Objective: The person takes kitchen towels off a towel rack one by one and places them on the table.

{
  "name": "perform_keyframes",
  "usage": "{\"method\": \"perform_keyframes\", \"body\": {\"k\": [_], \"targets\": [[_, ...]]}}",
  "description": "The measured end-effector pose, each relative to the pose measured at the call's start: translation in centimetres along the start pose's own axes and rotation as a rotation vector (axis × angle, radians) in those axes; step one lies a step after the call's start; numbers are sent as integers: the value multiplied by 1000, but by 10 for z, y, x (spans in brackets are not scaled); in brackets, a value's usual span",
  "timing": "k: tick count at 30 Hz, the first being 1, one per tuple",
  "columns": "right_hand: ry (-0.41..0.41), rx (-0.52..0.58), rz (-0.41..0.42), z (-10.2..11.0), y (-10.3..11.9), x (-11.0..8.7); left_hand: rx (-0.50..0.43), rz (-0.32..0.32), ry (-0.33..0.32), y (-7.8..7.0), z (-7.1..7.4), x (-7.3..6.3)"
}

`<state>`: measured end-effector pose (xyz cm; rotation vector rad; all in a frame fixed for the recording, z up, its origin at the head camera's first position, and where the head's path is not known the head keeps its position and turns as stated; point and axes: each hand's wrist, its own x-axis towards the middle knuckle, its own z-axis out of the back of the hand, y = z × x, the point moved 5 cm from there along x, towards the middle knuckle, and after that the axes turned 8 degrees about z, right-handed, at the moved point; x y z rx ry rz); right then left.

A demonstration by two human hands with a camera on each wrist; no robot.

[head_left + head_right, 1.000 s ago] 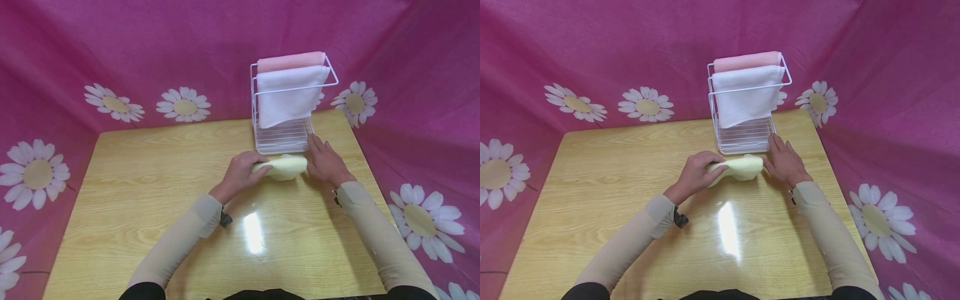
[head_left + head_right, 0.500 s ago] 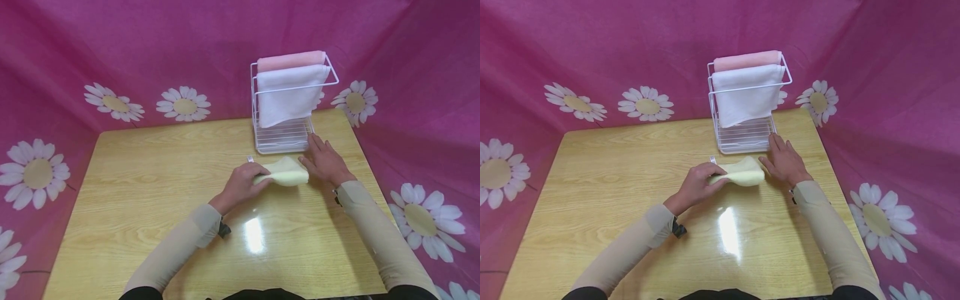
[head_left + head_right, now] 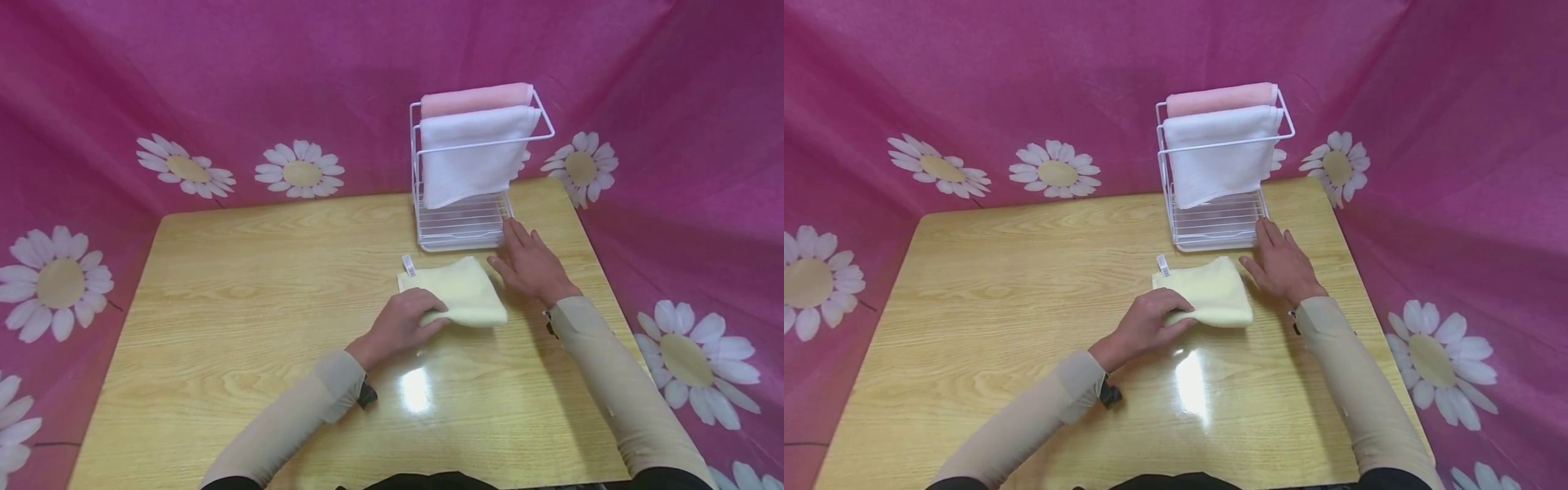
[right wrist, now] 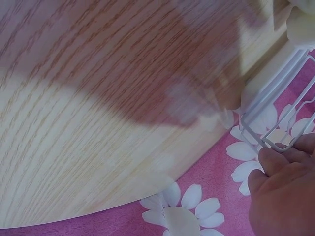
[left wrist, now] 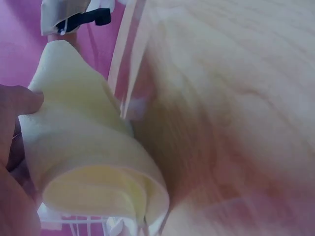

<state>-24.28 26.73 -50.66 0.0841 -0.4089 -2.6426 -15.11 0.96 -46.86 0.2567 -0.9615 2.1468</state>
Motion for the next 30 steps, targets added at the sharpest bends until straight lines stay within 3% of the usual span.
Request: {"method": "perform_keyframes", "body": {"k": [5, 16, 30], "targets": [[-16, 3, 9, 0, 0, 0, 21, -17, 45, -3, -9, -6], [0, 8, -14, 0, -1, 0, 75, 41, 154, -5, -25, -15], [-31, 1, 0, -3, -2, -1, 163, 44, 291, -11, -47, -30]]}}
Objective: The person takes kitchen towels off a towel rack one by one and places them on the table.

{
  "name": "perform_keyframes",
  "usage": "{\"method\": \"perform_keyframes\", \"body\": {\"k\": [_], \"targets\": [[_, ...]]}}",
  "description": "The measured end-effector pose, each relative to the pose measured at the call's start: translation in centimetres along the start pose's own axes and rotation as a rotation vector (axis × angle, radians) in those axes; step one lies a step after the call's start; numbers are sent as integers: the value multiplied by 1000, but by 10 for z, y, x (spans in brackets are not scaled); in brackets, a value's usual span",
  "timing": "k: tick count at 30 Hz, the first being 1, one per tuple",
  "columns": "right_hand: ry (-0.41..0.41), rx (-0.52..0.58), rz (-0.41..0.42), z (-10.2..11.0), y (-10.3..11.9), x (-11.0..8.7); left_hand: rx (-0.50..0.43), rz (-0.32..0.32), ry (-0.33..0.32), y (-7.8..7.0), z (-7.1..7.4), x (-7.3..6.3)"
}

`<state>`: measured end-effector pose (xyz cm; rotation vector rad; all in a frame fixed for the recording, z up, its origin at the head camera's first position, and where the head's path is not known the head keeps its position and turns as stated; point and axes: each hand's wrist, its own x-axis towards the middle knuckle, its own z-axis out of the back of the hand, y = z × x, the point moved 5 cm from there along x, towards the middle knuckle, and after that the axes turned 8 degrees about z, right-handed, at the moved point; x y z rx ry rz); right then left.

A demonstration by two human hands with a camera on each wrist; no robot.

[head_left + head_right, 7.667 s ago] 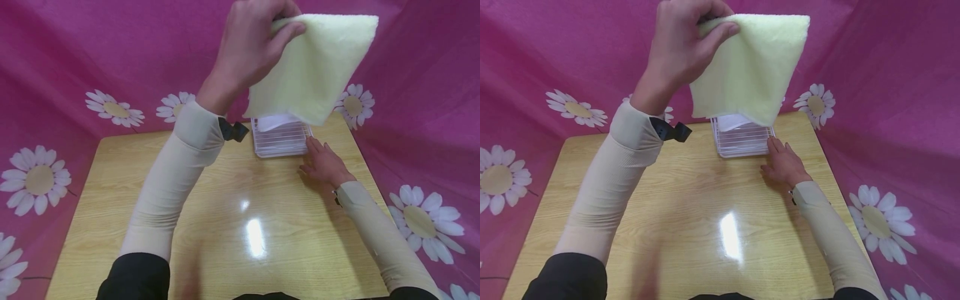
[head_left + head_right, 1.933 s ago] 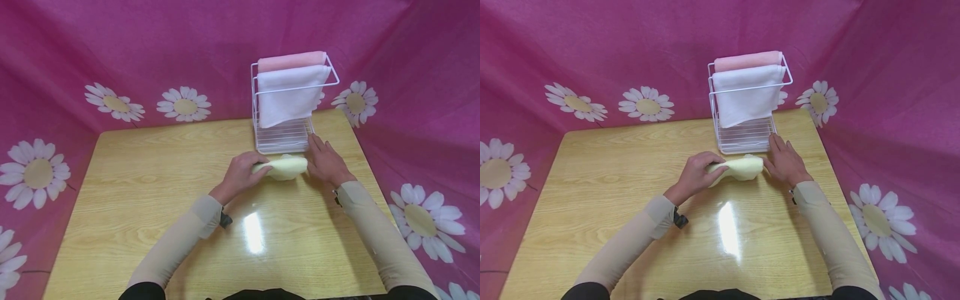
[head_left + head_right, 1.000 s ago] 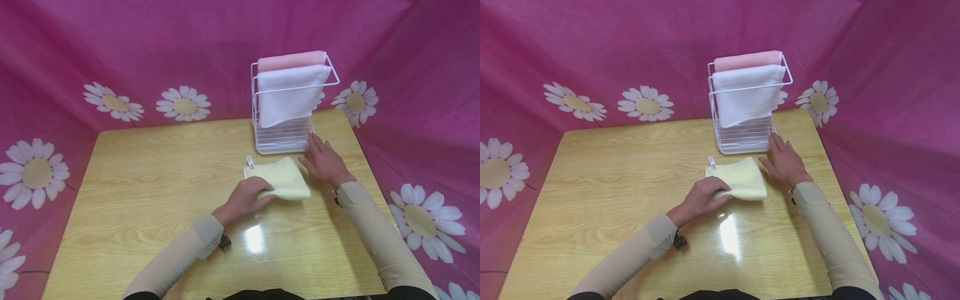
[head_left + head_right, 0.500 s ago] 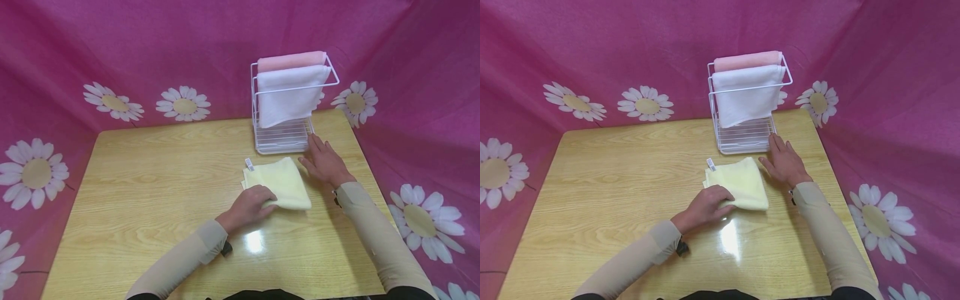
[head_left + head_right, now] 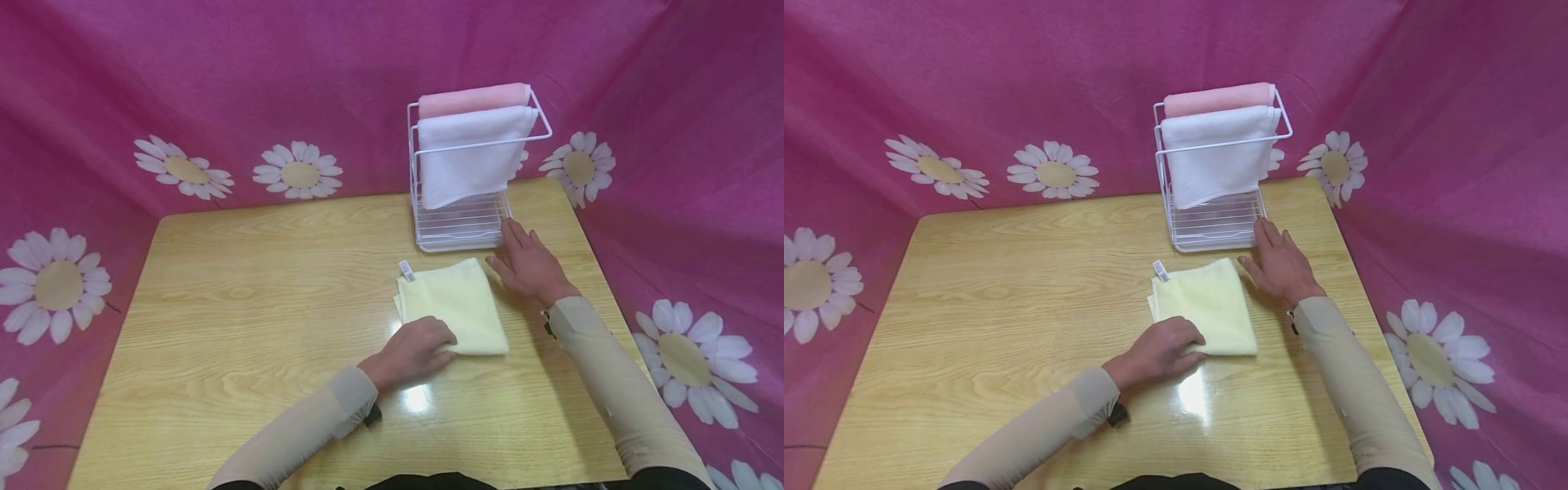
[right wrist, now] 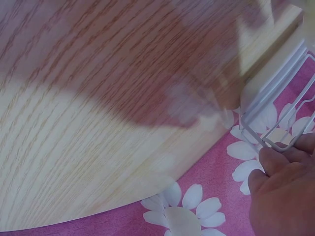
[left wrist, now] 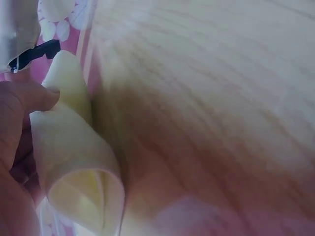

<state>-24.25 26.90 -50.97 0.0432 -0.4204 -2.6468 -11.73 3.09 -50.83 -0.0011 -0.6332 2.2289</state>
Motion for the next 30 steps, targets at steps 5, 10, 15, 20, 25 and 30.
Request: {"method": "perform_keyframes", "body": {"k": [5, 10, 15, 20, 25, 30], "targets": [[2, -3, -2, -1, 0, 1, 9, -1, 14, 0, -7, -3], [6, -2, -7, 0, 1, 0, 30, -32, 11, -1, -12, -4], [15, 2, -17, 1, 2, 0, 70, -72, -2, -5, -15, -5], [21, -2, -21, 1, 1, 0, 87, -90, -8, -6, -16, -6], [24, 3, -22, 1, 1, 0, 83, -90, -3, -5, -18, -5], [15, 8, -9, 2, 3, -1, 68, -82, 5, -4, -20, -5]]}}
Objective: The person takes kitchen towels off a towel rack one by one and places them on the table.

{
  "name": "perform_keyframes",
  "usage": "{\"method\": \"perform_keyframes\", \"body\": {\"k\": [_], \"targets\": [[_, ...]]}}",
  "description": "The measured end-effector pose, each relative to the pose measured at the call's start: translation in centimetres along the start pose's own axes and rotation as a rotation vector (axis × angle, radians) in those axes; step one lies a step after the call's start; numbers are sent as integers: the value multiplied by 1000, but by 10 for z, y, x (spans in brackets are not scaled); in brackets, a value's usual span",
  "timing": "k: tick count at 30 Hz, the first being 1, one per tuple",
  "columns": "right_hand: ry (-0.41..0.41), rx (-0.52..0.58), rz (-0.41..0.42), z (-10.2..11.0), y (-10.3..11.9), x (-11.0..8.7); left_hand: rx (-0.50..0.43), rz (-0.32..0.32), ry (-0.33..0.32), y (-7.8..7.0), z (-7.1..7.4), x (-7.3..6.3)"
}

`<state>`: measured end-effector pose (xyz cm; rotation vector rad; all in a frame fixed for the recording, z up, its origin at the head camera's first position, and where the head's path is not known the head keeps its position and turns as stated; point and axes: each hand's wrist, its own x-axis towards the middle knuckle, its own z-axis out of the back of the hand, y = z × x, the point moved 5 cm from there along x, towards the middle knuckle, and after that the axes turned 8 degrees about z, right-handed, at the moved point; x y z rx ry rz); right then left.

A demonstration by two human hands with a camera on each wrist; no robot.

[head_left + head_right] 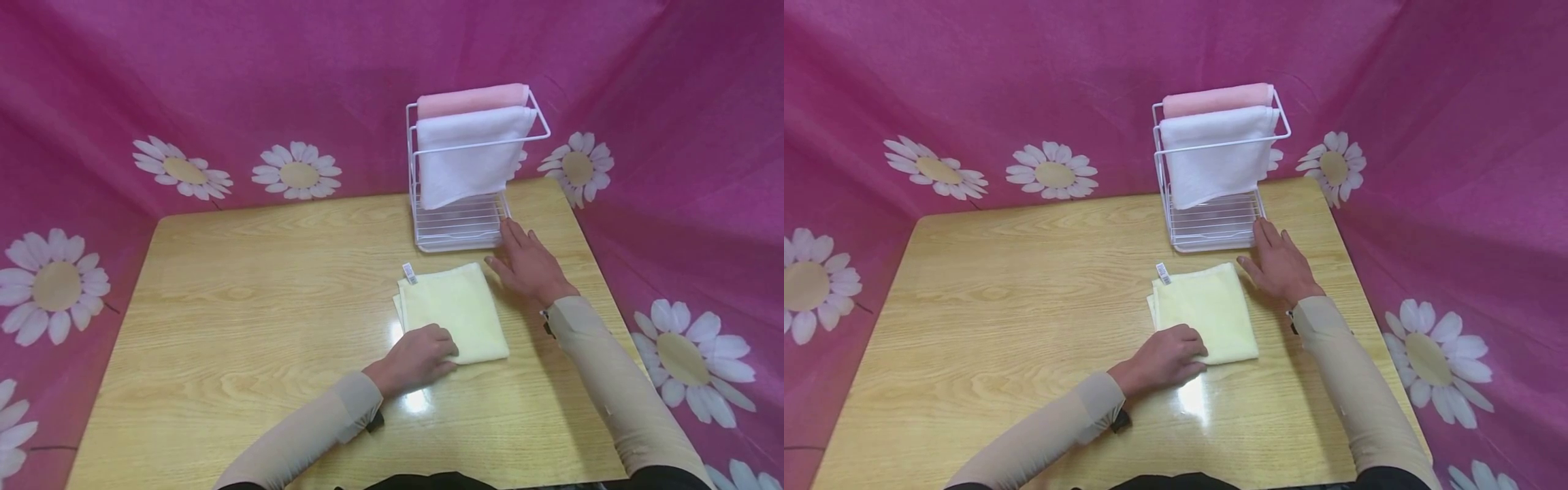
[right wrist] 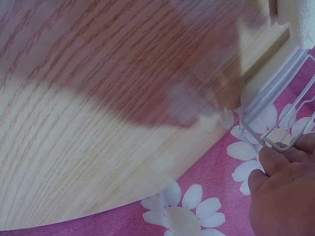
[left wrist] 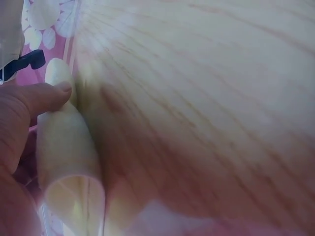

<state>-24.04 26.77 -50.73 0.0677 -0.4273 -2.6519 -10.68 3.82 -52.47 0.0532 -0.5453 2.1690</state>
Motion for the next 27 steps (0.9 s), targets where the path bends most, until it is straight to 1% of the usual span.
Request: {"method": "perform_keyframes", "body": {"k": [6, 10, 14, 17, 19, 21, 24, 27], "targets": [[-2, 1, -7, -1, 1, 1, -16, 20, 23, 0, 1, 1], [1, 0, -11, -1, 0, 1, -53, 48, 45, 0, 5, 3], [-1, 1, -6, -1, 0, 1, -84, 108, 76, 1, 11, 8], [-4, 6, -3, -1, 1, 1, -87, 147, 81, 3, 18, 13], [-5, 7, -6, -1, 1, 1, -75, 149, 68, 4, 23, 17], [-5, 4, -10, -1, 2, 1, -61, 138, 44, 6, 29, 22], [-4, -2, -16, -1, 1, 1, -61, 116, -12, 9, 40, 30], [-6, -3, -13, 0, 1, 1, -95, 105, -84, 14, 54, 38]]}}
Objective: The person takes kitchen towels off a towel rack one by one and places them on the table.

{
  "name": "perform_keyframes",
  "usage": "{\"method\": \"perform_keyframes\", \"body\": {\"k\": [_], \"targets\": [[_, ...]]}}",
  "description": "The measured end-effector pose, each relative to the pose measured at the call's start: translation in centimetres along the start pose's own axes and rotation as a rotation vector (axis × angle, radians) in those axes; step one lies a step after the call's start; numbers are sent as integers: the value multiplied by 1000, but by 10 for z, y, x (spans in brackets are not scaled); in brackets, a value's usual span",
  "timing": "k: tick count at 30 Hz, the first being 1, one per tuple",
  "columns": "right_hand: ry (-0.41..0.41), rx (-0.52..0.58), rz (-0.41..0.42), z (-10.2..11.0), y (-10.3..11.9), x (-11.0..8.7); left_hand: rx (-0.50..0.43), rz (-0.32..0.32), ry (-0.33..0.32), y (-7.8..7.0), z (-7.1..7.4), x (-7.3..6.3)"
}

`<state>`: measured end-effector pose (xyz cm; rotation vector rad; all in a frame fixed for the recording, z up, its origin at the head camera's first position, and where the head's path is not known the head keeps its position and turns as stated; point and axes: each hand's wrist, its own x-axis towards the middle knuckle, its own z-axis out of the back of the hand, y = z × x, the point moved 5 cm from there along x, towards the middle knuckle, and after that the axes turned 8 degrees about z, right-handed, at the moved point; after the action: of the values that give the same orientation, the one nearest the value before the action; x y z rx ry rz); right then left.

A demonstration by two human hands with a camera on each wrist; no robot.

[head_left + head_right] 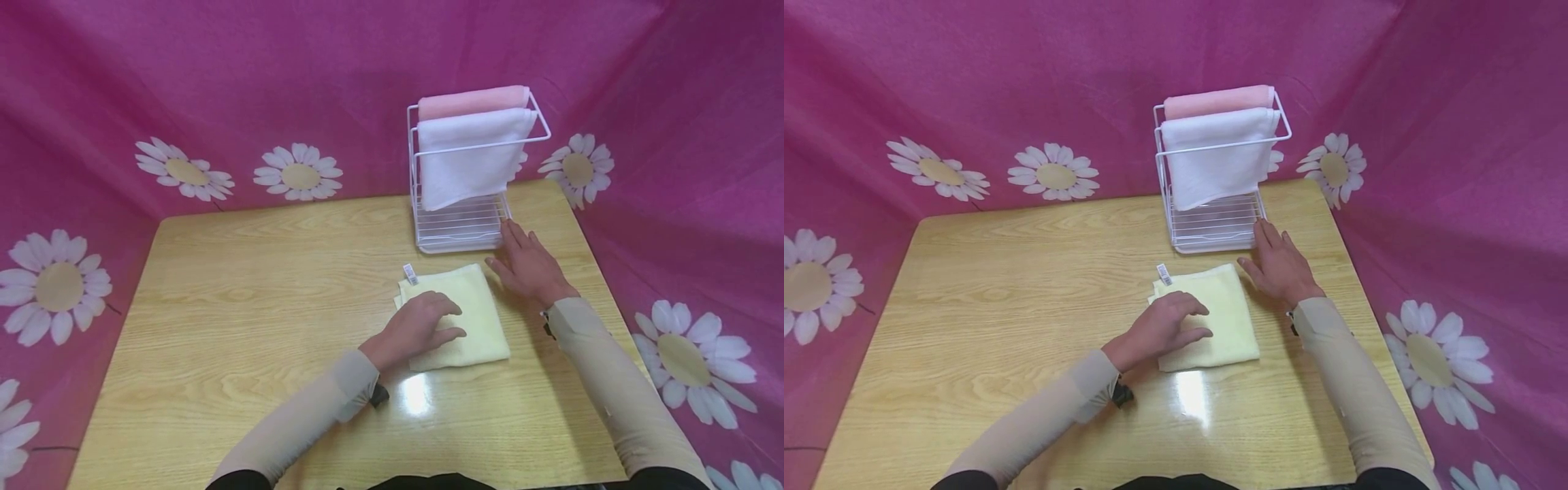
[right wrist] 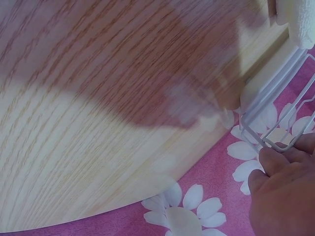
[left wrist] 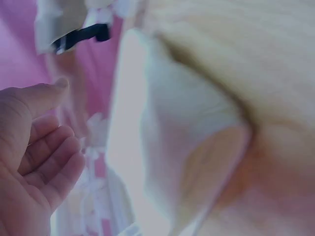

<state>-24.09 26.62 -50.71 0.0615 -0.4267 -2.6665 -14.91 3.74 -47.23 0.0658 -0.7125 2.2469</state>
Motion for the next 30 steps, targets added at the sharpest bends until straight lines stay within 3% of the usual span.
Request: {"method": "perform_keyframes", "body": {"k": [8, 20, 30], "targets": [[-2, -3, 1, 0, -3, 1, -65, -21, -168, 1, 38, 22], [-16, -16, 3, -2, -4, 2, -23, -65, -153, -11, 90, 68], [15, -22, -17, -3, -5, 2, -26, -79, -180, -14, 116, 95]]}}
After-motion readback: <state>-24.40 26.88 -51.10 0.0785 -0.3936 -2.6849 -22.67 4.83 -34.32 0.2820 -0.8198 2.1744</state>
